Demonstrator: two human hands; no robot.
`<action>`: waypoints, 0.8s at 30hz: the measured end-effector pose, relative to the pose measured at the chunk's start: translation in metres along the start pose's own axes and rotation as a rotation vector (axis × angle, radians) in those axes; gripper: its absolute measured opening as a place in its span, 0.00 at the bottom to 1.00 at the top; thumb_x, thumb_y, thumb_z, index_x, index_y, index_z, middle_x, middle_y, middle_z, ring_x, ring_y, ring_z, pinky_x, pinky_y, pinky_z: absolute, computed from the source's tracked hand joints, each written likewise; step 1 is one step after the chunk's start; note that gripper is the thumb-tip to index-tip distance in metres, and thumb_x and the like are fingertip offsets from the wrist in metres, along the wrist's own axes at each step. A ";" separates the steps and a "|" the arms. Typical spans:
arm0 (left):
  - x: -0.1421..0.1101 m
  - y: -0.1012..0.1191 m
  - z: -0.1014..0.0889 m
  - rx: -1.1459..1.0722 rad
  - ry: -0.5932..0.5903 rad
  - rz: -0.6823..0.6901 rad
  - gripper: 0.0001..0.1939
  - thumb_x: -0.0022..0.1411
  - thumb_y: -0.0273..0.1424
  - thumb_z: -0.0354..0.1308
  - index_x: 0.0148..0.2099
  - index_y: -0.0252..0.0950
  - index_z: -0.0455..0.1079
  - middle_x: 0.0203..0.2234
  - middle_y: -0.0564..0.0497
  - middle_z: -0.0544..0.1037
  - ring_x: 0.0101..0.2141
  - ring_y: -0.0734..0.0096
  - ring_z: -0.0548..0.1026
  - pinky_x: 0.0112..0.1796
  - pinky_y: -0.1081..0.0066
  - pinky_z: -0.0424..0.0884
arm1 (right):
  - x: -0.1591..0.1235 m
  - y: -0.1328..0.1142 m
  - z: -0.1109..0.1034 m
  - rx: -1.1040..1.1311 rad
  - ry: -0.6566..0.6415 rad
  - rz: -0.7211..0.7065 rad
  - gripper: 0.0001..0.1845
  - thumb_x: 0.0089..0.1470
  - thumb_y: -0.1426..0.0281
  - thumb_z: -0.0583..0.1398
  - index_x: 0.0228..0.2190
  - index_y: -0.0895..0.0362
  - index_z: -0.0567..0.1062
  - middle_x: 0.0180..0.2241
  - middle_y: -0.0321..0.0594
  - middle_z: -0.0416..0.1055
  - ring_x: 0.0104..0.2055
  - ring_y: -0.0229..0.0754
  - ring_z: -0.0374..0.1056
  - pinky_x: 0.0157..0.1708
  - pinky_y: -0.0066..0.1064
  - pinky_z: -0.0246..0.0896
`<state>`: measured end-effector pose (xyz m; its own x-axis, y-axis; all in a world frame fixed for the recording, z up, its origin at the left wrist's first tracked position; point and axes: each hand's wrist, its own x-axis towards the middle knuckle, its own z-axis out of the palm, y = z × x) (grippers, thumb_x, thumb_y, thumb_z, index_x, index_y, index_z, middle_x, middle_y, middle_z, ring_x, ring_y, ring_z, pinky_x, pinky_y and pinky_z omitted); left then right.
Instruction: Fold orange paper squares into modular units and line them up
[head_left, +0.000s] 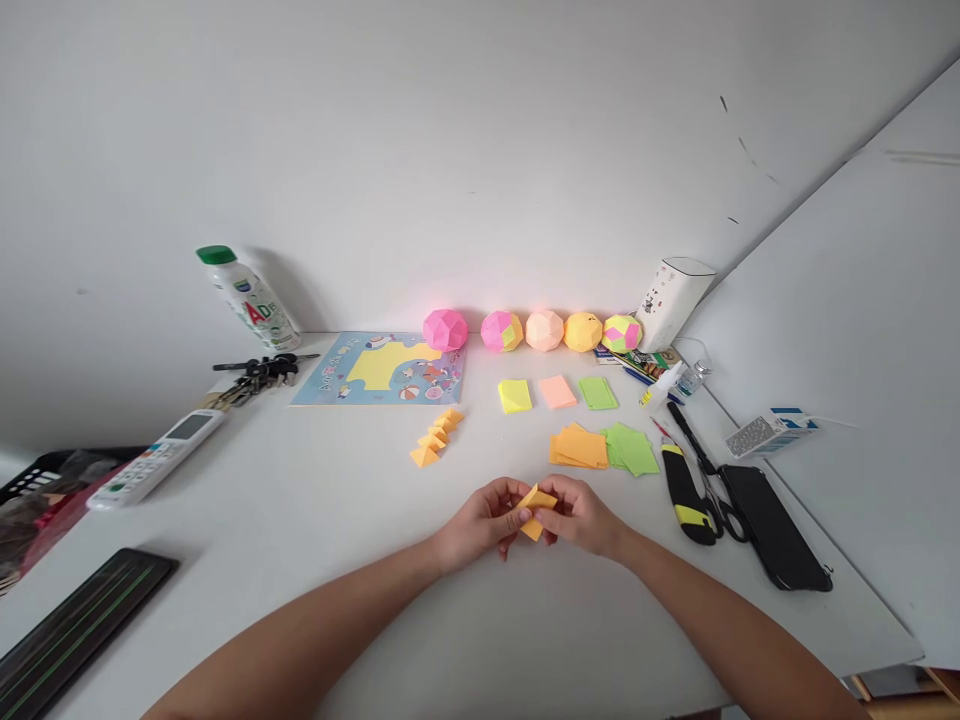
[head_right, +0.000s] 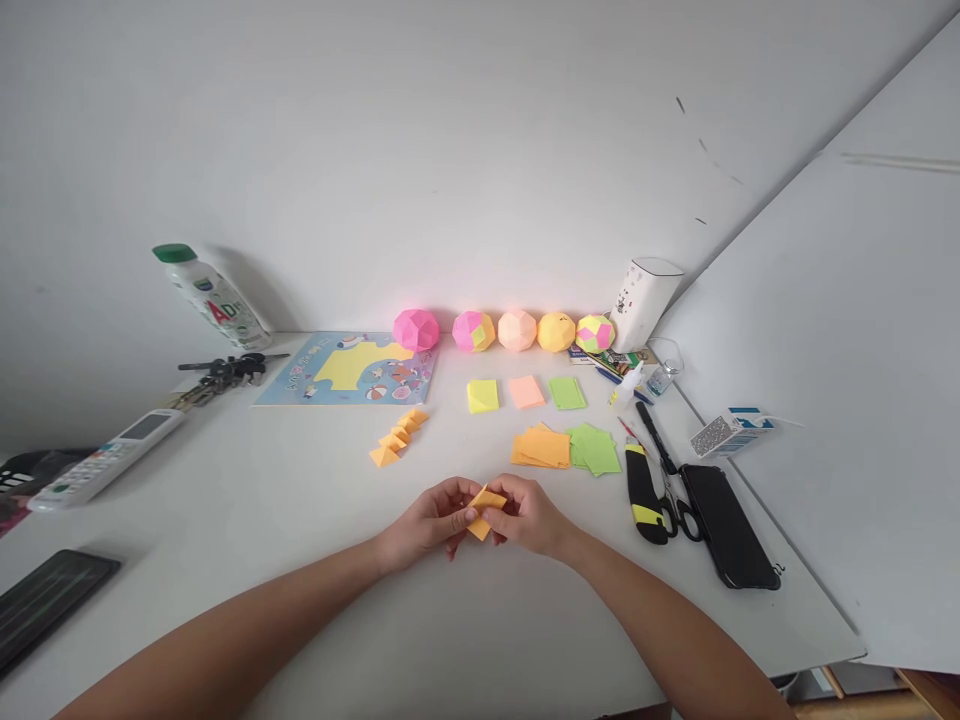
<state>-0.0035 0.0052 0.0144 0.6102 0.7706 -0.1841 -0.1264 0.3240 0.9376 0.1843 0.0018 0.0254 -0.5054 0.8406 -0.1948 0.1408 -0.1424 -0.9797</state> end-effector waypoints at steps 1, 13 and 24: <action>0.001 -0.001 0.000 -0.008 0.023 0.000 0.19 0.52 0.42 0.60 0.38 0.34 0.61 0.29 0.50 0.73 0.17 0.82 0.64 0.18 0.77 0.64 | 0.000 0.000 0.000 -0.003 0.002 0.005 0.09 0.51 0.65 0.59 0.30 0.58 0.67 0.25 0.34 0.66 0.23 0.33 0.65 0.24 0.27 0.62; 0.003 -0.008 -0.005 -0.106 0.038 0.004 0.18 0.54 0.43 0.58 0.29 0.36 0.55 0.13 0.59 0.66 0.13 0.80 0.63 0.16 0.78 0.60 | 0.003 0.000 -0.004 0.026 0.038 -0.076 0.15 0.48 0.61 0.62 0.21 0.58 0.65 0.23 0.35 0.68 0.24 0.36 0.66 0.24 0.29 0.64; -0.003 -0.008 0.001 -0.099 0.148 0.096 0.15 0.58 0.42 0.54 0.33 0.36 0.57 0.24 0.53 0.71 0.25 0.74 0.71 0.22 0.75 0.65 | 0.004 0.004 -0.005 0.023 0.092 -0.010 0.15 0.47 0.60 0.63 0.26 0.58 0.66 0.21 0.32 0.67 0.18 0.33 0.64 0.19 0.26 0.61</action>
<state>-0.0034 -0.0006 0.0080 0.4708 0.8705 -0.1433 -0.2592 0.2917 0.9207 0.1869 0.0075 0.0204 -0.4261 0.8864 -0.1808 0.1157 -0.1448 -0.9827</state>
